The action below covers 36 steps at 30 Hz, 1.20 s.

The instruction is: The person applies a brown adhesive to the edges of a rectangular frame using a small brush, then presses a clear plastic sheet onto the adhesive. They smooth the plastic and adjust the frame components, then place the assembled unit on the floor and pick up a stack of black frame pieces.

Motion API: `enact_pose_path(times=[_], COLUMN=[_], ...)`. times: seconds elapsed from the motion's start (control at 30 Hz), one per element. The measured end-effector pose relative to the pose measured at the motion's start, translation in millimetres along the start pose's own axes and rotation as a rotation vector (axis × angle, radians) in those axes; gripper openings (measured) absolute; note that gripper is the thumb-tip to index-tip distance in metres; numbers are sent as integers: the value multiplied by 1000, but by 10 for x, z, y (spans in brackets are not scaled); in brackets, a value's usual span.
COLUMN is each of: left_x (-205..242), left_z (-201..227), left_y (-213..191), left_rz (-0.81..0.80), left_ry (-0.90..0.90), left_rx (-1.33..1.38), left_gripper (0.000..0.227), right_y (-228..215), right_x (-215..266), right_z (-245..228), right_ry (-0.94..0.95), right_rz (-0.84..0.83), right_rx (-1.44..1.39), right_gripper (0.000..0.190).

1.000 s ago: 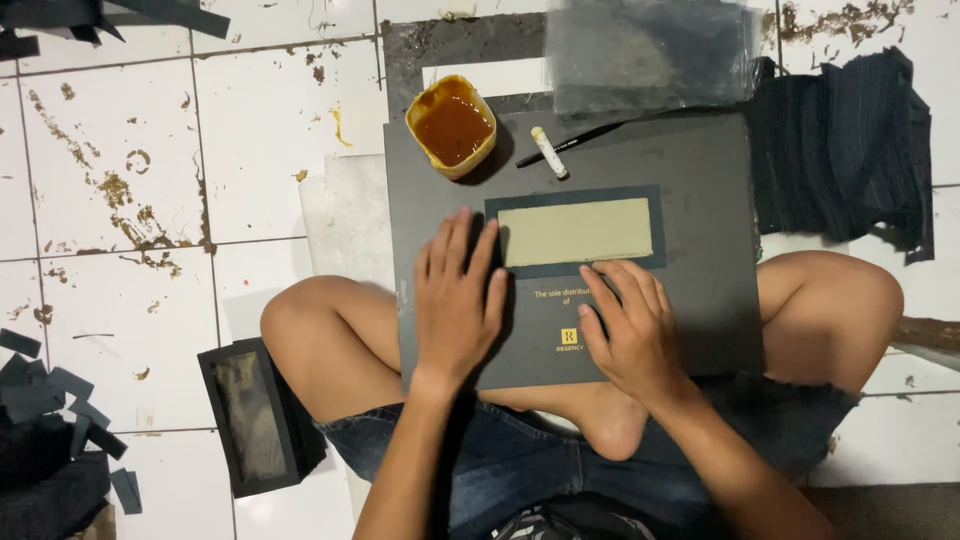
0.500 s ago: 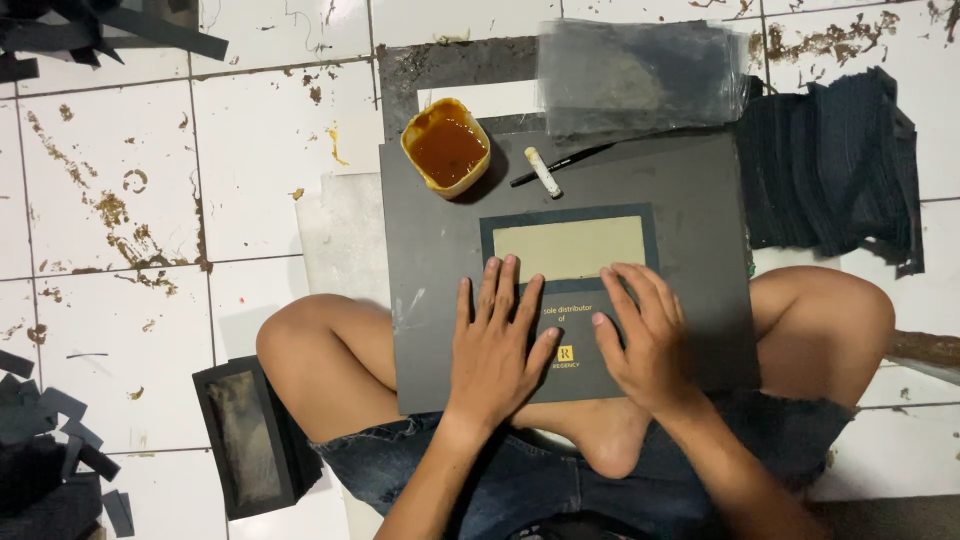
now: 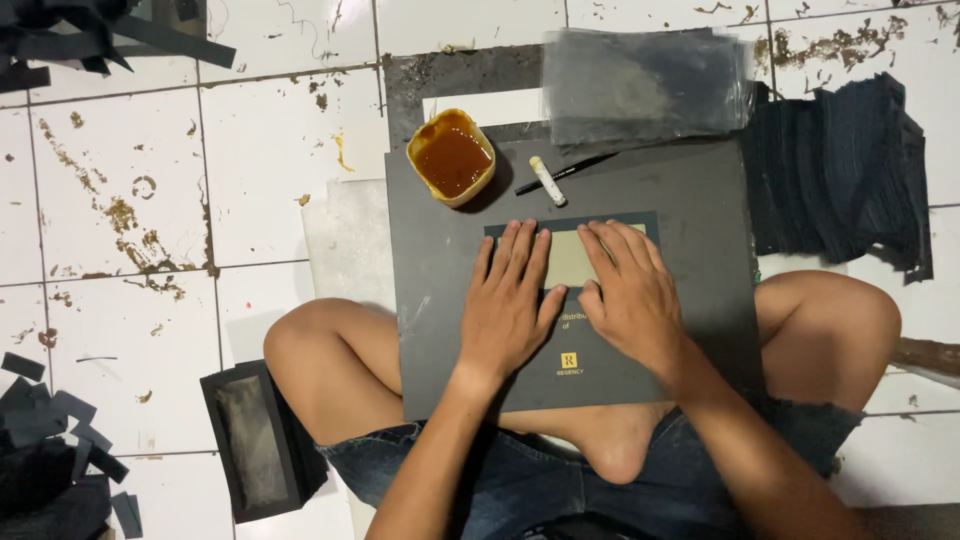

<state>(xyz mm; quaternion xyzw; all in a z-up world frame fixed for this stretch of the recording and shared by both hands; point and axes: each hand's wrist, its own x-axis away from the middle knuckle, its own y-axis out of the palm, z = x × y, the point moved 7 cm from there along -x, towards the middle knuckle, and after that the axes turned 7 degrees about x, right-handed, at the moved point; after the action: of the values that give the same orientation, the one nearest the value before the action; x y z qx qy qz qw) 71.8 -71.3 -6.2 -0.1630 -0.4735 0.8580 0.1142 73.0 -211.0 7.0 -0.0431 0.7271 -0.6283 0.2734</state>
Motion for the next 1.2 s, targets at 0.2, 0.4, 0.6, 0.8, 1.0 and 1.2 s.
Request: enact_pose_path(times=[0.2, 0.4, 0.6, 0.8, 1.0, 1.2], left_x=[-25, -32, 4, 88, 174, 168], left_z=[39, 28, -155, -343, -477, -487], left_y=[-67, -62, -244, -481, -444, -504], left_rz=[19, 7, 110, 32, -45, -60], left_ry=[21, 18, -94, -98, -75, -103], left_rx=[5, 5, 480, 118, -39, 14], left_gripper=[65, 64, 57, 50, 48, 49], right_y=[73, 181, 27, -112, 28, -112], right_x=[-14, 2, 47, 232, 430, 483], right_z=[58, 83, 319, 635, 770, 812], right_ry=[27, 30, 161, 117, 109, 163], right_rz=[-59, -140, -101, -120, -180, -201], right_rx=[-32, 48, -337, -74, -27, -235], right_gripper=[66, 67, 54, 53, 51, 50])
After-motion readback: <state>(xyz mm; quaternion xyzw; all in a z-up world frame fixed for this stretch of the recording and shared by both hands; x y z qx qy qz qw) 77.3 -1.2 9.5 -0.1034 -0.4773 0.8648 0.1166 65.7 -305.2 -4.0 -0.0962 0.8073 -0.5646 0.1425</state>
